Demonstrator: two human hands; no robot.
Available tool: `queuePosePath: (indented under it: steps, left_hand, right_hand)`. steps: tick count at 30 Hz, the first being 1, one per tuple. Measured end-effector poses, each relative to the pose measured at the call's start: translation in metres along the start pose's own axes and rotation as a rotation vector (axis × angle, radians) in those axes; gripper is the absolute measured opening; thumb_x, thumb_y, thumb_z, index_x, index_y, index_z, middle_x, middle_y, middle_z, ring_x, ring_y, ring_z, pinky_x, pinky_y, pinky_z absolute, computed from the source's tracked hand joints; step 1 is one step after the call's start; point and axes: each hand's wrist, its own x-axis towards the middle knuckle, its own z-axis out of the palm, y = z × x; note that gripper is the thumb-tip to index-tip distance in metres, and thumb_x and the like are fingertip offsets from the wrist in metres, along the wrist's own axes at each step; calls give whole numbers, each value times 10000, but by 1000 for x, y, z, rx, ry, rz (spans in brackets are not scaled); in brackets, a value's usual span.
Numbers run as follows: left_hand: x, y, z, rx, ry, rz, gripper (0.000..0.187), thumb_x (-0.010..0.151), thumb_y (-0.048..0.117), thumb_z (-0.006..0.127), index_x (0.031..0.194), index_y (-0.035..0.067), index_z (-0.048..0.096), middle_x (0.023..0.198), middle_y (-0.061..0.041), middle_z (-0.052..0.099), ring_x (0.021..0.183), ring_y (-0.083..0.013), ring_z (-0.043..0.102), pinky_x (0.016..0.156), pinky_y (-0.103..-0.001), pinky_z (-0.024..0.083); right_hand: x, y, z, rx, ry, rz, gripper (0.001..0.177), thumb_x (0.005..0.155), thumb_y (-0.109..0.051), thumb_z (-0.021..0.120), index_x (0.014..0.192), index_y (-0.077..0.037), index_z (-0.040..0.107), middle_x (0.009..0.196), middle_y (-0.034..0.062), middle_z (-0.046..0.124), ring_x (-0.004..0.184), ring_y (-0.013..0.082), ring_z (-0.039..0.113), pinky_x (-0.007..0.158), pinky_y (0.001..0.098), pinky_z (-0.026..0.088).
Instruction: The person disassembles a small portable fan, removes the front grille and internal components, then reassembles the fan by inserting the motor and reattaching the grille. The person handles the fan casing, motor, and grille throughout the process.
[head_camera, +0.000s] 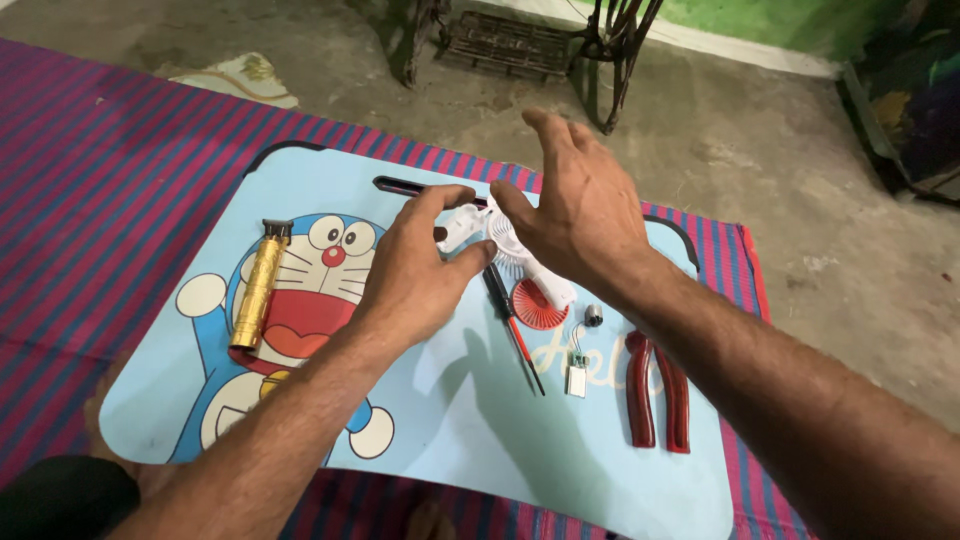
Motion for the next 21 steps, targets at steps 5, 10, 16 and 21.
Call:
queuePosePath:
  steps: [5, 10, 16, 21]
  left_hand:
    - [-1, 3, 4, -34, 8, -2, 576, 829, 233, 774, 1352, 122, 560, 1370, -77, 611, 1170, -269, 645, 886, -402, 564]
    - [-6, 2, 4, -14, 10, -6, 579, 827, 244, 776, 1352, 123, 563, 1362, -85, 612, 1169, -267, 642, 882, -406, 560]
    - [-9, 3, 5, -10, 23, 9, 558, 832, 261, 775, 1333, 121, 574, 1339, -91, 628, 1173, -271, 641, 897, -409, 552]
    - [-11, 3, 7, 3, 18, 0, 546, 835, 258, 777, 1325, 124, 578, 1336, -94, 630, 1185, -273, 633, 892, -421, 551]
  right_hand:
    - [-3, 1, -6, 21, -5, 98, 688, 894, -348, 751, 1443, -25, 491, 1336, 256, 602, 1197, 427, 598, 995, 516, 476]
    - [-11, 4, -7, 58, 32, 117, 687, 888, -338, 766, 1433, -17, 498, 1378, 240, 596, 1255, 407, 581, 1038, 497, 451]
    - [-16, 8, -9, 84, 42, 122, 669, 893, -342, 757, 1418, -8, 513, 1405, 227, 589, 1283, 398, 573, 1055, 491, 445]
    - [-16, 10, -10, 88, 24, 143, 667, 884, -355, 756, 1406, -12, 521, 1396, 226, 591, 1270, 397, 574, 1042, 491, 444]
